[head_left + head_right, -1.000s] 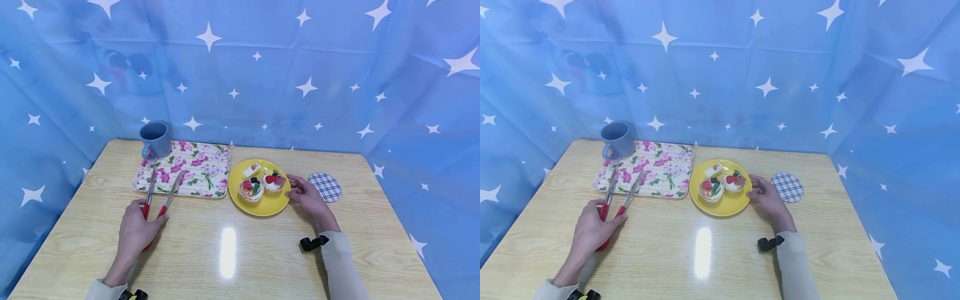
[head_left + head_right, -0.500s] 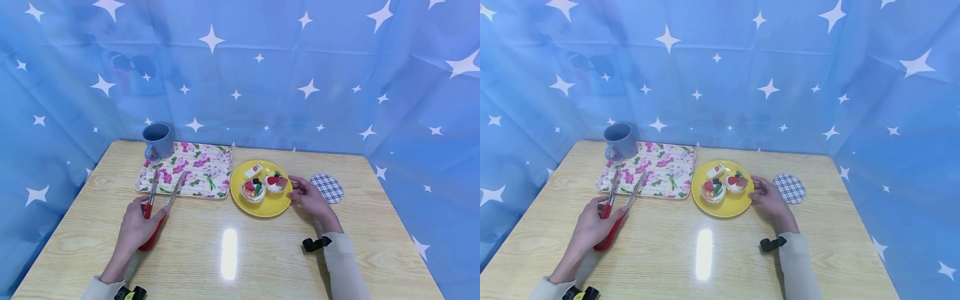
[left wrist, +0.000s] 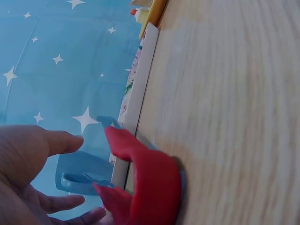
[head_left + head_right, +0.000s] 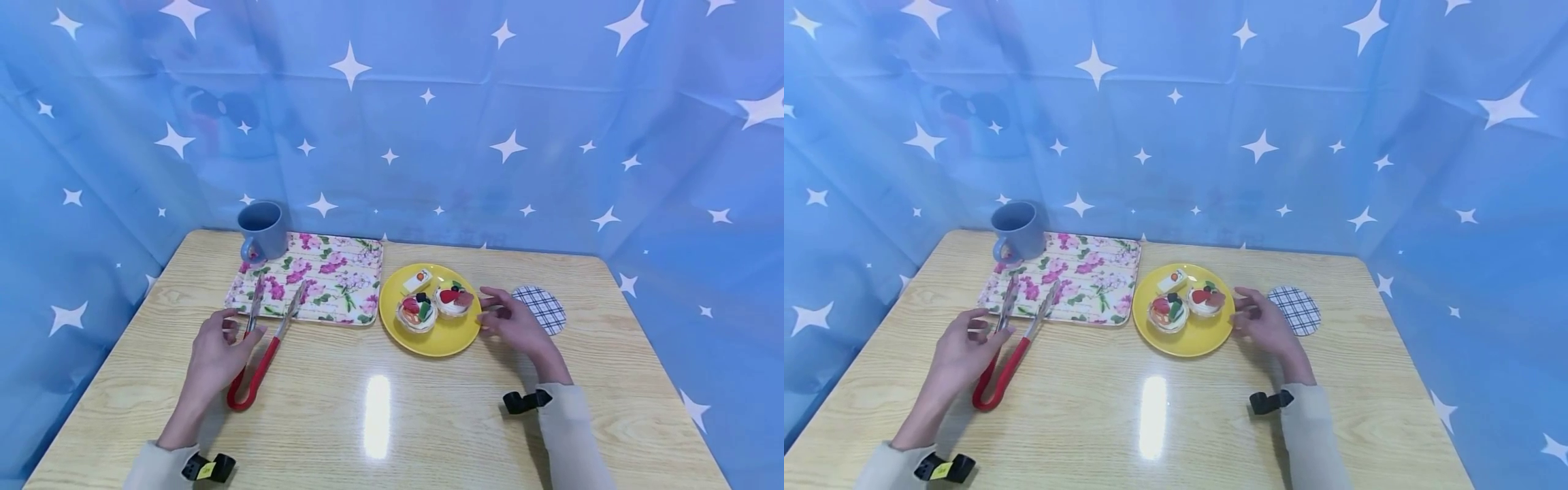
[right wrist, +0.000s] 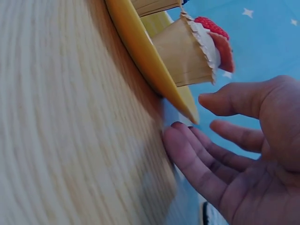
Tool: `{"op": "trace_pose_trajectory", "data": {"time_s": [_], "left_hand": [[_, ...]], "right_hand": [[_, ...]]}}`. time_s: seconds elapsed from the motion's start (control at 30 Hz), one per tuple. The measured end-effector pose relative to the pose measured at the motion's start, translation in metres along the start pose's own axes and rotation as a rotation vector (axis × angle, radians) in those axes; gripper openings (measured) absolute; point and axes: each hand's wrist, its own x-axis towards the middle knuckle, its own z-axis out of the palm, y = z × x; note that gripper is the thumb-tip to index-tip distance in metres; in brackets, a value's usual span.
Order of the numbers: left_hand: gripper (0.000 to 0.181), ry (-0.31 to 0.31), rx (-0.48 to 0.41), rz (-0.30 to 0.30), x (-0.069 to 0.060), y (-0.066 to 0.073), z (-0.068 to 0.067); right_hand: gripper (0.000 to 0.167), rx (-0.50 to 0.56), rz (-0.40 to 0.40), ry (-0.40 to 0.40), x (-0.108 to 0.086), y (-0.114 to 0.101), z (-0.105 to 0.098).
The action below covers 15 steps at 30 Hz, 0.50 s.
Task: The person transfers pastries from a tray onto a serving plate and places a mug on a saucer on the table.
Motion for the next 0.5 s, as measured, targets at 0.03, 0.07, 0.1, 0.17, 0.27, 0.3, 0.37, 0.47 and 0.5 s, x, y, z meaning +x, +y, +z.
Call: {"op": "trace_pose_trajectory", "data": {"time_s": [0.03,0.07,0.1,0.17,0.27,0.3,0.37,0.47,0.5], "left_hand": [[0.079,0.008,-0.003,0.003,0.001,0.0,-0.001],[0.079,0.015,-0.011,0.01,0.002,0.0,-0.002],[0.079,0.024,-0.016,0.019,0.004,0.001,-0.003],[0.079,0.046,-0.027,0.044,0.007,0.001,-0.004],[0.077,0.07,-0.051,0.087,0.011,0.001,-0.006],[0.076,0.074,-0.06,0.098,0.013,0.0,-0.007],[0.075,0.081,-0.078,0.12,0.016,-0.001,-0.008],[0.074,0.083,-0.114,0.143,0.022,-0.002,-0.01],[0.074,0.083,-0.121,0.149,0.024,-0.002,-0.01]], "right_hand": [[0.064,-0.002,-0.001,0.002,-0.001,0.0,-0.001],[0.064,-0.005,-0.001,0.006,-0.001,0.0,-0.002],[0.063,-0.005,-0.002,0.011,-0.002,0.0,-0.003],[0.063,-0.014,-0.012,0.017,-0.003,0.001,-0.006],[0.063,-0.034,-0.025,0.029,-0.006,0.003,-0.011],[0.063,-0.044,-0.032,0.031,-0.007,0.004,-0.012],[0.063,-0.064,-0.047,0.033,-0.008,0.004,-0.015],[0.063,-0.102,-0.061,0.043,-0.011,0.004,-0.02],[0.063,-0.118,-0.063,0.048,-0.012,0.004,-0.021]]}}
